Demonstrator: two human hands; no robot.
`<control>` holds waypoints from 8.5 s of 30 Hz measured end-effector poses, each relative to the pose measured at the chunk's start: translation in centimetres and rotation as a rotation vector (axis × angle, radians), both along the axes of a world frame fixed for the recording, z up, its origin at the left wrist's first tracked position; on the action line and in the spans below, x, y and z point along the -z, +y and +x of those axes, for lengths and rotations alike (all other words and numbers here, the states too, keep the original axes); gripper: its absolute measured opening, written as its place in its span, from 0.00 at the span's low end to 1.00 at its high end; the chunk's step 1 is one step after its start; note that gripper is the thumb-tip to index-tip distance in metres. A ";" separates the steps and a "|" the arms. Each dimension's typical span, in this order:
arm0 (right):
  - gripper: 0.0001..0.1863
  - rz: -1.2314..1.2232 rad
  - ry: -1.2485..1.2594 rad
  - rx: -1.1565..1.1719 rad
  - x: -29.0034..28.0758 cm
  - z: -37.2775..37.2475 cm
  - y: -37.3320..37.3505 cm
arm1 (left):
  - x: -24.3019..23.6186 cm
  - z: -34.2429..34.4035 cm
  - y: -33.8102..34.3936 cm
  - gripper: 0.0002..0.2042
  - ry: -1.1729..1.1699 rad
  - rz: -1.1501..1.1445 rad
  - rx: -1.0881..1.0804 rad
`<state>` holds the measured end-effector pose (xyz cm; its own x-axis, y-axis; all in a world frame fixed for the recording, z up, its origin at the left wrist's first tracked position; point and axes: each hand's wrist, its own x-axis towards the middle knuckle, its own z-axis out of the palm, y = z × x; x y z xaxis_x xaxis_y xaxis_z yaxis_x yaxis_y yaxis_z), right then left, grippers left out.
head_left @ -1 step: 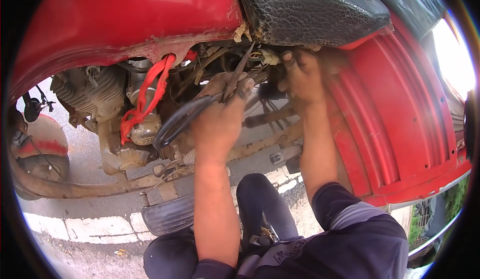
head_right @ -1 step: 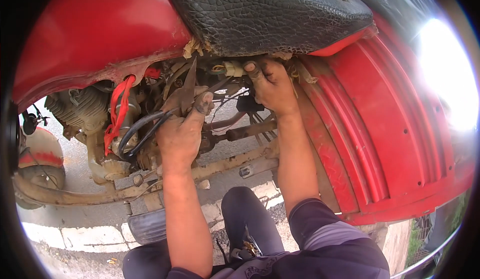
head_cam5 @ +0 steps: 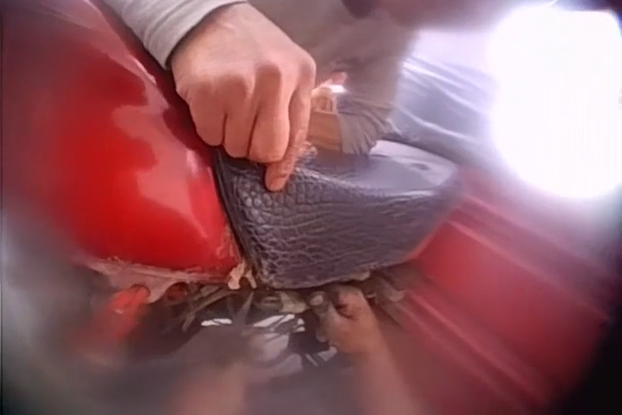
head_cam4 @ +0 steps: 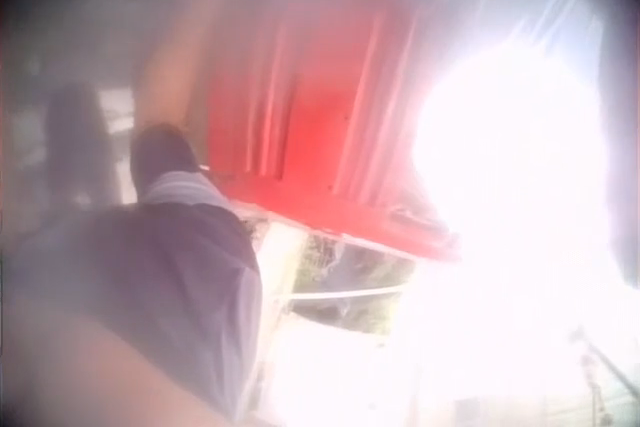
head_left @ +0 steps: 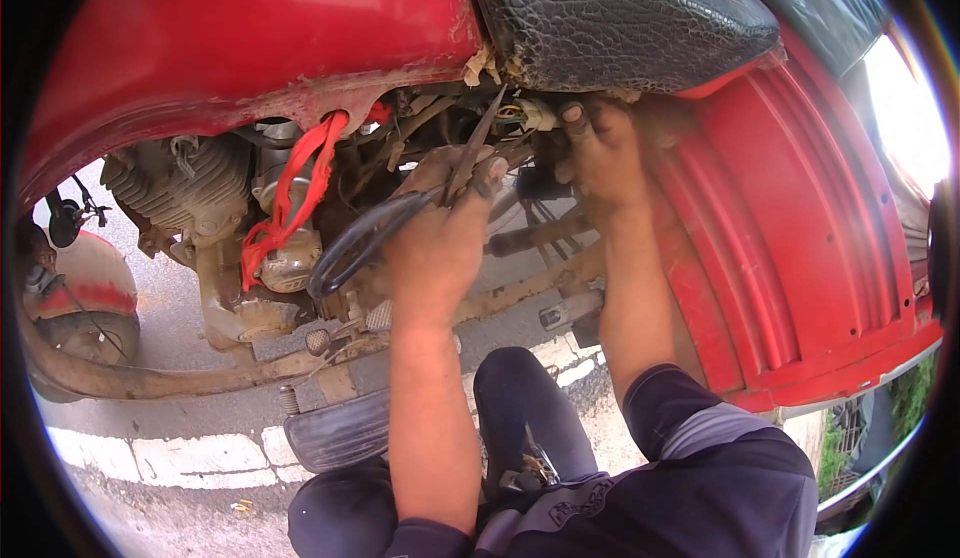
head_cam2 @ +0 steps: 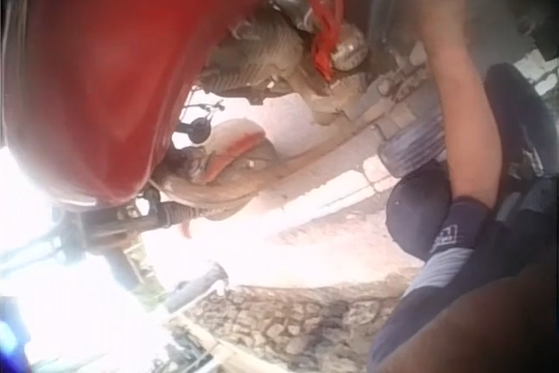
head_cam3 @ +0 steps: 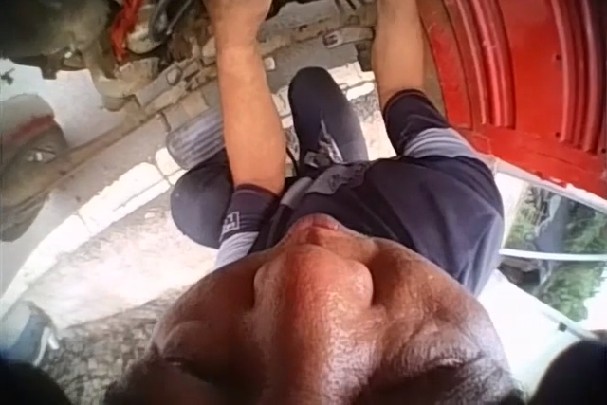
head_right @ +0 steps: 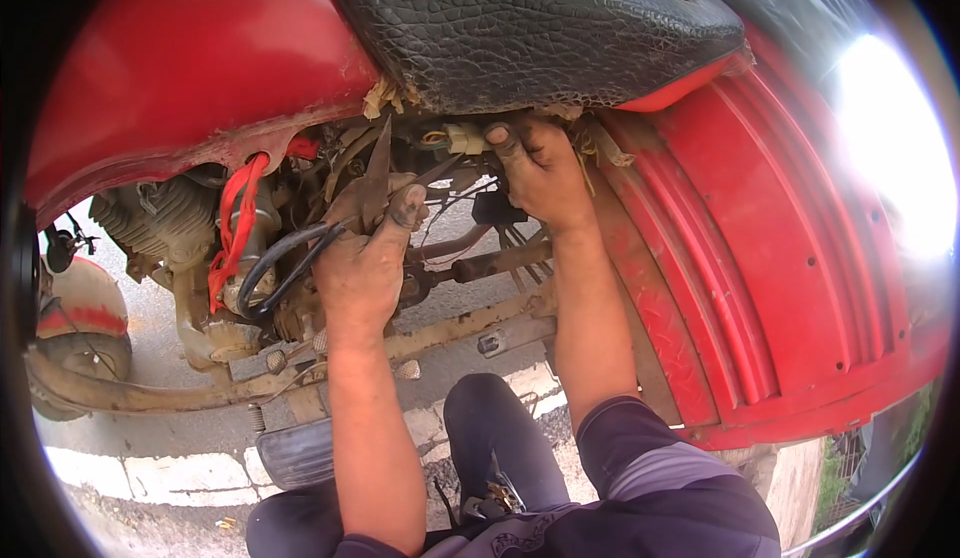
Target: The person sits on the ground beside a red motorcycle and uses a pair of pliers to work on the wiring harness located under the seat. They repeatedly grip and pull at the wires and connectors while another person holds the seat up to provide access.
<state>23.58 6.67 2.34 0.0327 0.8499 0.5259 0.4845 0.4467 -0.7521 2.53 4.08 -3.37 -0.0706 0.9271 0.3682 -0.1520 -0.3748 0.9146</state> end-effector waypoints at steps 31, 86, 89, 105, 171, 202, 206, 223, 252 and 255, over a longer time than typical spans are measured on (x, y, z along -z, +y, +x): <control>0.14 -0.072 -0.014 -0.053 0.0 0.2 -0.4 | 0.3 2.0 0.0 0.13 -0.044 -0.033 0.025; 0.22 0.035 0.084 -0.136 1.9 0.0 -0.3 | -0.4 1.4 -1.4 0.12 -0.220 -0.199 0.079; 0.20 0.052 0.049 -0.154 2.0 0.1 -0.2 | -1.0 1.3 -1.4 0.12 -0.247 -0.276 0.071; 0.15 -0.012 -0.079 -0.110 0.5 -0.6 -1.3 | -0.3 5.3 -2.6 0.08 0.218 0.440 -0.459; 0.29 0.301 -0.608 0.075 1.7 0.5 -1.4 | -2.2 -6.5 -9.0 0.11 0.623 0.103 0.390; 0.27 0.301 -0.624 0.056 1.4 0.0 -1.4 | 7.6 -8.7 -12.6 0.18 1.349 -0.066 0.424; 0.27 0.331 -0.594 0.032 1.2 -0.3 -1.5 | -0.4 -2.9 -6.1 0.24 0.366 -0.509 0.316; 0.24 0.270 -0.690 -0.053 -0.6 0.0 -1.9 | 0.2 4.9 5.3 0.21 -0.195 0.124 0.229; 0.18 0.361 -0.490 -0.054 0.3 0.0 -0.7 | 1.3 6.9 4.8 0.20 -0.244 0.053 0.108; 0.19 0.347 -0.525 -0.084 0.0 0.3 -0.6 | 1.3 6.2 5.4 0.18 -0.166 0.017 0.137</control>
<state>23.89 6.02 2.33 -0.3643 0.6153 0.6991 0.7021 0.6746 -0.2279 8.69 9.51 -4.65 -0.0052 0.9260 0.3775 -0.3511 -0.3552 0.8664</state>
